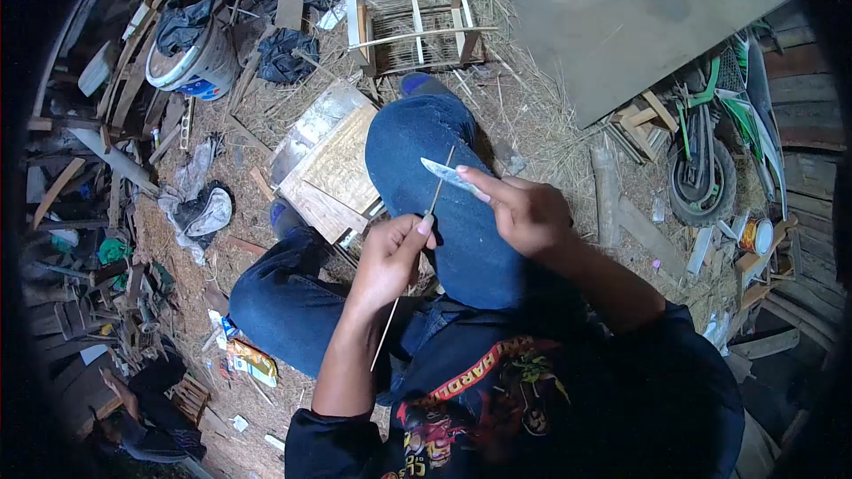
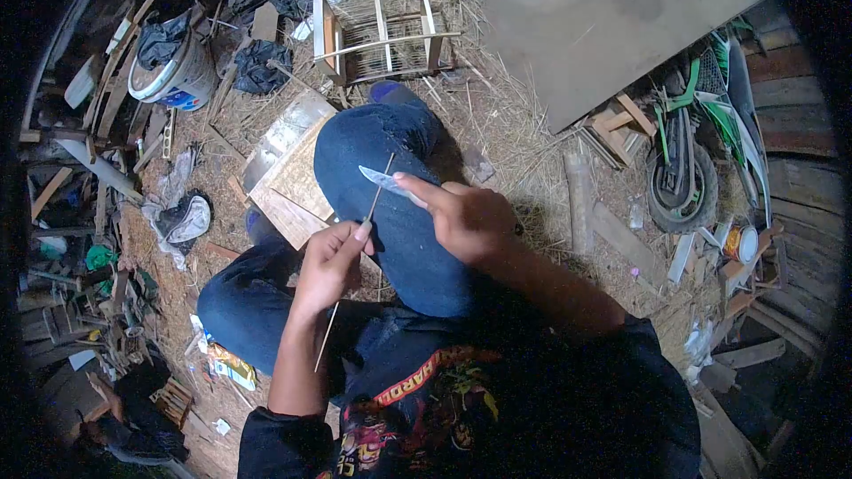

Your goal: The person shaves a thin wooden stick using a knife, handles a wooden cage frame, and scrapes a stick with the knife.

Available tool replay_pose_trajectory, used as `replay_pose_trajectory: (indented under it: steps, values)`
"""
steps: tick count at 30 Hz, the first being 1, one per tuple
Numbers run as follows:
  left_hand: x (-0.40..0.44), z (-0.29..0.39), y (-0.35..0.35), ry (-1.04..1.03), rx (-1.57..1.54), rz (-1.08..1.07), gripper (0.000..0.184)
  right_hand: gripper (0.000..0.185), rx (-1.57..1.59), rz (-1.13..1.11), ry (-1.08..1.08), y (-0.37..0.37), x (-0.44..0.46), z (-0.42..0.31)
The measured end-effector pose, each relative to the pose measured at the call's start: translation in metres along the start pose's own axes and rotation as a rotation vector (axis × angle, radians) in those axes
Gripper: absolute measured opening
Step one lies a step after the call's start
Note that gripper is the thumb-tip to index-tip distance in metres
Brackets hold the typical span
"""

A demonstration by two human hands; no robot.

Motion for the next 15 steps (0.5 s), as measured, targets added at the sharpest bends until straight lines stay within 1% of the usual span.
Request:
replay_pose_trajectory:
  steps: [1,4,5,7,8,9,10,11,13,15]
  values:
    - [-0.001,-0.002,0.001,-0.085,0.034,0.016,0.038,0.057,-0.004,0.011,-0.002,0.000,-0.002,0.000]
    - [-0.003,-0.008,-0.001,-0.056,0.010,0.021,0.035,0.058,-0.025,0.048,0.021,-0.001,-0.004,-0.002]
    - [-0.002,-0.008,0.000,-0.095,0.033,0.050,0.033,0.058,-0.023,0.047,0.021,0.000,-0.004,-0.005]
    - [-0.001,-0.008,0.000,-0.107,0.057,0.074,0.032,0.057,-0.118,-0.034,0.036,0.000,-0.006,-0.013]
    - [-0.001,-0.008,0.000,-0.119,0.080,0.098,0.032,0.057,-0.119,-0.034,0.035,-0.002,-0.004,-0.009]
    - [0.000,-0.010,0.000,-0.119,0.079,0.097,0.032,0.057,-0.105,0.059,0.061,-0.001,-0.002,-0.002]
    - [0.000,-0.007,0.001,-0.181,0.127,0.127,0.032,0.057,-0.090,0.154,0.089,0.004,0.000,0.000]
    - [-0.001,-0.003,0.002,-0.243,0.175,0.159,0.031,0.057,-0.089,0.153,0.092,0.003,-0.004,-0.003]
    - [-0.003,-0.002,0.003,-0.255,0.207,0.186,0.030,0.057,-0.199,0.133,0.202,0.004,-0.010,-0.019]
    - [-0.003,0.002,0.003,-0.271,0.237,0.208,0.030,0.057,-0.214,0.150,0.235,0.007,-0.010,-0.016]
Point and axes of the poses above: each hand's wrist, its own x-axis towards the middle knuckle, its own y-axis out of the back of the hand, z = x × y, the point moved 7 cm from there along x, towards the middle knuckle, and after that the axes turned 12 degrees about y, right-handed, at the moved point
